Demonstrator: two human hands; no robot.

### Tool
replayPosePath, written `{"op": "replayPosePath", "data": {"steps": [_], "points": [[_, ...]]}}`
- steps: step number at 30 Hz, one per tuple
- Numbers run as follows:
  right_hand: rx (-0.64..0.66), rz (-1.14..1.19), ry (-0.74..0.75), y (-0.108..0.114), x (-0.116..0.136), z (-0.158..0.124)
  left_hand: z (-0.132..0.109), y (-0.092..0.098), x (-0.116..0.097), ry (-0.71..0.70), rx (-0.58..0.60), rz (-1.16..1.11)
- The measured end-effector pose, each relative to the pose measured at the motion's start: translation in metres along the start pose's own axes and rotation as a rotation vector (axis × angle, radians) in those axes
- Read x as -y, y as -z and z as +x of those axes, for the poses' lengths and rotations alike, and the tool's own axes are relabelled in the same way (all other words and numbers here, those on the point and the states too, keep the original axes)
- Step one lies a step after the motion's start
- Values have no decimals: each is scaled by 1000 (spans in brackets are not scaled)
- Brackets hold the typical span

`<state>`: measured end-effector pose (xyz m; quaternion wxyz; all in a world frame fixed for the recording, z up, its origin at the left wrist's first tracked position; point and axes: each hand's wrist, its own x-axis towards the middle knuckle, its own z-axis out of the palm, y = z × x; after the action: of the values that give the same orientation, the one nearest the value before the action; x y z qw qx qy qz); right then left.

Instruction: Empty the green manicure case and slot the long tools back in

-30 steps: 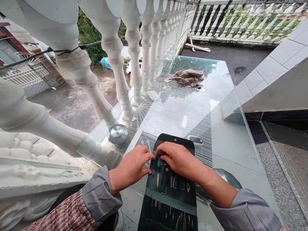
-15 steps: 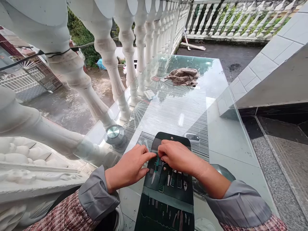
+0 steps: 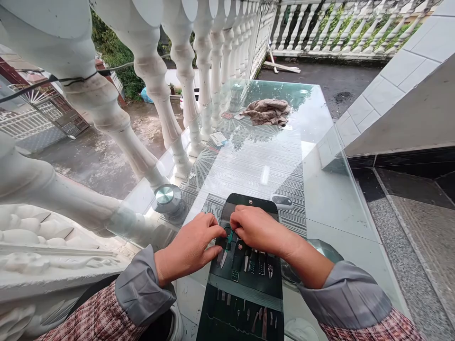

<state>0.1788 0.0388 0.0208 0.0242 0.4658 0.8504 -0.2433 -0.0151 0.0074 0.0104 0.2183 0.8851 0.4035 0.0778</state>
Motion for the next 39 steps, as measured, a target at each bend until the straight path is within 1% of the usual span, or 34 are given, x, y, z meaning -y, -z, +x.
{"op": "replayPosePath", "data": {"steps": [3, 10, 16, 19, 22, 25, 28, 31, 33, 35, 37, 38, 39], "points": [[8, -4, -1, 1, 1, 0, 0, 1, -1, -4, 4, -8], [69, -24, 57, 6, 6, 2, 0, 0, -1, 13, 11, -13], [-70, 13, 6, -1, 0, 3, -2, 1, 2, -46, 23, -23], [-120, 54, 12, -5, -6, 0, -2, 0, 3, -43, 26, -9], [-222, 79, 5, -9, -10, -9, -2, -2, 4, -34, 18, 0], [-344, 97, -12, -8, -8, -24, -3, -4, 4, -33, 0, 22], [-420, 96, -32, -2, 4, -45, -4, -6, 3, -40, -17, 57], [-527, 112, -100, 8, 18, -74, -7, -5, 2, -57, -32, 90], [-656, 160, -183, 8, 22, -98, -9, -3, 3, -69, -61, 116], [-804, 259, -301, -3, 21, -123, -11, -1, 4, -71, -104, 162], [-926, 407, -432, -25, 16, -143, -11, -1, 5, -62, -129, 206], [-964, 473, -489, -39, 13, -150, -11, -1, 6, -59, -134, 225], [-971, 508, -554, -54, 11, -155, -11, -2, 5, -62, -133, 244]]}}
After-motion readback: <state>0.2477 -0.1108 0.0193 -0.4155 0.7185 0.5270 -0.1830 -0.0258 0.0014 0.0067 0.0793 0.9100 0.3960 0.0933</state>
